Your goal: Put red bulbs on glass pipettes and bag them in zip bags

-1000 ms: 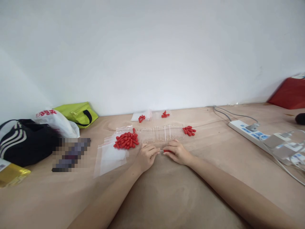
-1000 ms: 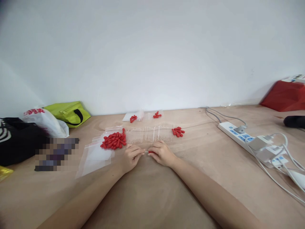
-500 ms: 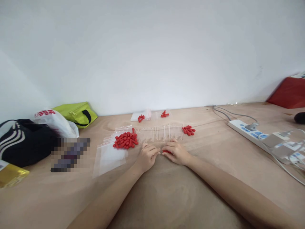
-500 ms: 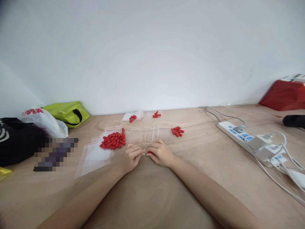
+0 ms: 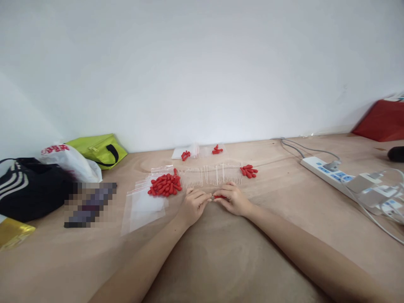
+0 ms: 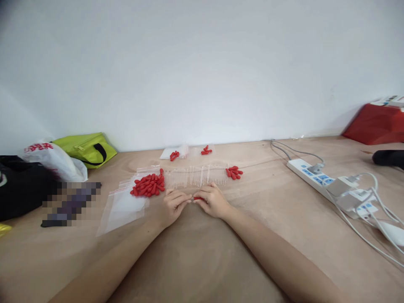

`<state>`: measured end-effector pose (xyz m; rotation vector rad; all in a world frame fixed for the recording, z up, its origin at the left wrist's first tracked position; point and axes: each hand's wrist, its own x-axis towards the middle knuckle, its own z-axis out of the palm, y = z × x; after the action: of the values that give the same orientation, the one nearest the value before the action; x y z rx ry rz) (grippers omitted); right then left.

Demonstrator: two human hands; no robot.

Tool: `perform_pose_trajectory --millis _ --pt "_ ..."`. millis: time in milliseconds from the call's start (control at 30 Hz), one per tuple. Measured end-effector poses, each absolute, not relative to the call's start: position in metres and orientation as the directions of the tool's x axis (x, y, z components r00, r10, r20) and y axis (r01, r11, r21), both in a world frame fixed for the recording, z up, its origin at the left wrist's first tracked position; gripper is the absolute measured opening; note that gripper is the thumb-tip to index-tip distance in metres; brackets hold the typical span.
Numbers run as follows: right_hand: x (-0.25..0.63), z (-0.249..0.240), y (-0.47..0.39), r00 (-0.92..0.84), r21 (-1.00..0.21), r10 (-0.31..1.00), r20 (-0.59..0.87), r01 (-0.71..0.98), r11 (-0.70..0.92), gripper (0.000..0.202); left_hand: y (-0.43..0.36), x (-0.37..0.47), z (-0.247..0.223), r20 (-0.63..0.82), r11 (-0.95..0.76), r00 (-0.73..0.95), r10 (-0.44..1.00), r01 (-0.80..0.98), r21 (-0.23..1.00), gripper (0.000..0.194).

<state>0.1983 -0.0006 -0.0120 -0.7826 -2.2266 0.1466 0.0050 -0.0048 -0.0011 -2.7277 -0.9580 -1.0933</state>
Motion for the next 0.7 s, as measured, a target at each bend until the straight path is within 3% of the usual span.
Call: perform_pose_trajectory --millis 200,700 --pt "0.209 -0.012 0.003 -0.441 -0.382 0.648 0.621 0.552 0.741 0.014 -0.002 -0.009 0.001 0.624 -0.752 0.527 0.577 0.640 0.154 0.017" --pt "0.202 -0.010 -0.003 -0.559 -0.375 0.605 0.567 0.479 0.794 0.010 -0.005 -0.009 0.001 0.564 -0.758 0.562 0.605 0.624 0.190 0.024"
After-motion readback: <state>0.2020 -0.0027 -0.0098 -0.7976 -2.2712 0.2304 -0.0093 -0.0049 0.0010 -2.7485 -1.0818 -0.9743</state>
